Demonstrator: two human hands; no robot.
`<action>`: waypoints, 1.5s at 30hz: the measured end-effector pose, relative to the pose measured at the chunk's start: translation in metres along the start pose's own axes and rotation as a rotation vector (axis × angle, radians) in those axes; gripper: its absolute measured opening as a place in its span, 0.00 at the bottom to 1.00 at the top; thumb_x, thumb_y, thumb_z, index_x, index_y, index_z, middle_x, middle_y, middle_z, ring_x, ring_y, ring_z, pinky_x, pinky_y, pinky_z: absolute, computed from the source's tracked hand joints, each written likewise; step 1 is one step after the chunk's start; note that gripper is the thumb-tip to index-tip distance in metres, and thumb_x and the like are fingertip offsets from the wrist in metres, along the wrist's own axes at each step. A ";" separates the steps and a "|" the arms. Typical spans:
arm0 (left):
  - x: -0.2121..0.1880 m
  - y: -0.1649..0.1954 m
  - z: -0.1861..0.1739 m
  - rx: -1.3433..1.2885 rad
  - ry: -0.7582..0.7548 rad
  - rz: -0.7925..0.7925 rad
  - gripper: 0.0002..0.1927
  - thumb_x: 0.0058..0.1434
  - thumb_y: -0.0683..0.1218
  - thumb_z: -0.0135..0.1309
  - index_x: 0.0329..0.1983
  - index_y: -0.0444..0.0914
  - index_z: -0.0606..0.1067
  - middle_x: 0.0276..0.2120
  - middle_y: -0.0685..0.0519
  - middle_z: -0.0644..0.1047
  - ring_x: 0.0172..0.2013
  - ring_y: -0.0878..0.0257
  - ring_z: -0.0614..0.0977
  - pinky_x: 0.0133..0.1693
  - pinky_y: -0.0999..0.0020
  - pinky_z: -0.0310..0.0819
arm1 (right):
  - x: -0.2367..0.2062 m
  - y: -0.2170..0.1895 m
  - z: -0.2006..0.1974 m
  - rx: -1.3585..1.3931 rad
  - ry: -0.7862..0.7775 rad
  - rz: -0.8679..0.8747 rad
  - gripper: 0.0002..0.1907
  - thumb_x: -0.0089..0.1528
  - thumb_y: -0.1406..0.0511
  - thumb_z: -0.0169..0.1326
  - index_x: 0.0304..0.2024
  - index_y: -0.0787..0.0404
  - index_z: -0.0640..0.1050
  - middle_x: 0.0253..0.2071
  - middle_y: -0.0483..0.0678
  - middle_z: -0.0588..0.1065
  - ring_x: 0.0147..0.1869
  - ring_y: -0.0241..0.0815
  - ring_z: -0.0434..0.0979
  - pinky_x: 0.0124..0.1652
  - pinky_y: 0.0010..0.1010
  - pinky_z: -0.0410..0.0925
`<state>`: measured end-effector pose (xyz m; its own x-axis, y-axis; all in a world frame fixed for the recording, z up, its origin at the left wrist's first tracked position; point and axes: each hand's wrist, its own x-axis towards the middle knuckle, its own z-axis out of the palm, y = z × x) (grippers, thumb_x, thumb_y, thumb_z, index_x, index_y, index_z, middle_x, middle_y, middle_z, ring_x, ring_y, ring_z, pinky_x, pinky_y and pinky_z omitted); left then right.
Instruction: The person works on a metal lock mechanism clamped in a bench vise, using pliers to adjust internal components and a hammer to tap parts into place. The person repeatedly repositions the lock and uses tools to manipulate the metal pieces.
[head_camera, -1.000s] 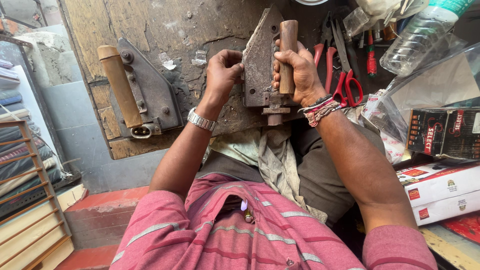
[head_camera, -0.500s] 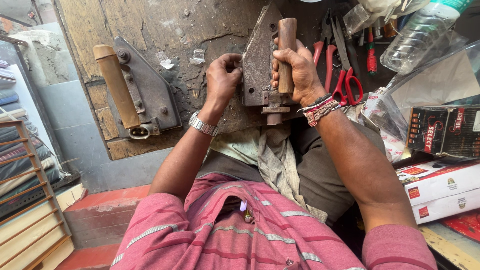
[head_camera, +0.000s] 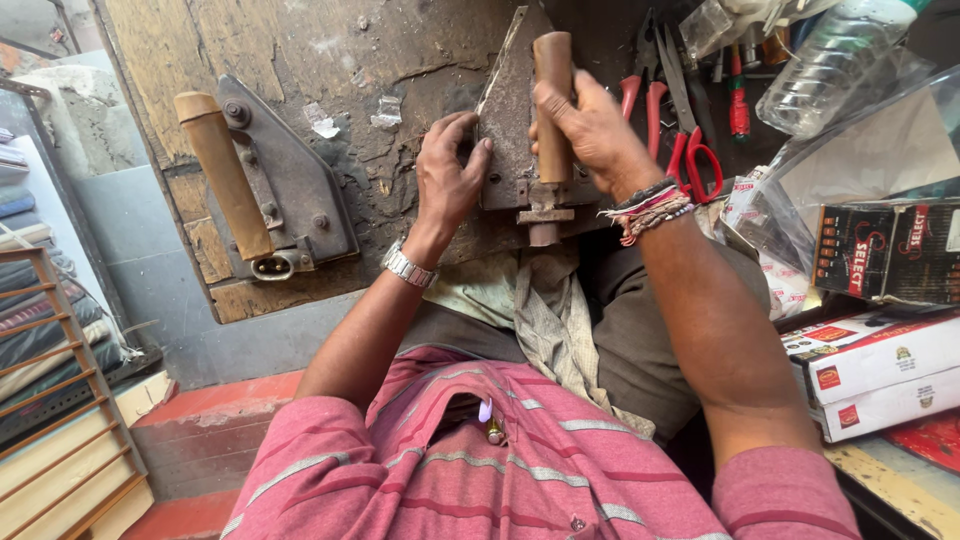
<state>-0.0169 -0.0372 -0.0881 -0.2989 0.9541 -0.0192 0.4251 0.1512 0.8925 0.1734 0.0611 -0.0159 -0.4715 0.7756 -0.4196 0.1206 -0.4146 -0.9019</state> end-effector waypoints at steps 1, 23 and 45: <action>0.001 -0.001 0.001 0.038 0.009 0.045 0.21 0.65 0.44 0.59 0.60 0.33 0.75 0.57 0.42 0.76 0.54 0.54 0.79 0.57 0.63 0.77 | -0.002 -0.003 -0.006 -0.127 0.069 0.028 0.31 0.67 0.48 0.53 0.62 0.64 0.67 0.38 0.45 0.77 0.38 0.35 0.82 0.36 0.29 0.80; 0.049 -0.012 0.016 0.164 -0.066 0.131 0.18 0.68 0.46 0.55 0.59 0.37 0.76 0.56 0.50 0.76 0.54 0.56 0.74 0.59 0.61 0.70 | 0.023 0.045 -0.051 -1.228 0.335 -0.182 0.21 0.62 0.60 0.64 0.53 0.66 0.80 0.47 0.58 0.76 0.49 0.51 0.77 0.52 0.42 0.72; 0.038 -0.028 -0.006 -0.256 -0.042 0.111 0.16 0.66 0.36 0.53 0.57 0.36 0.78 0.54 0.49 0.80 0.53 0.59 0.83 0.56 0.68 0.81 | -0.009 0.002 0.013 0.361 0.090 0.050 0.20 0.65 0.62 0.55 0.56 0.60 0.66 0.29 0.45 0.70 0.24 0.34 0.71 0.23 0.28 0.69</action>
<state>-0.0450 -0.0067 -0.1107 -0.2246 0.9718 0.0715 0.2223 -0.0203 0.9748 0.1664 0.0466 -0.0123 -0.3920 0.7826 -0.4836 -0.1818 -0.5812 -0.7932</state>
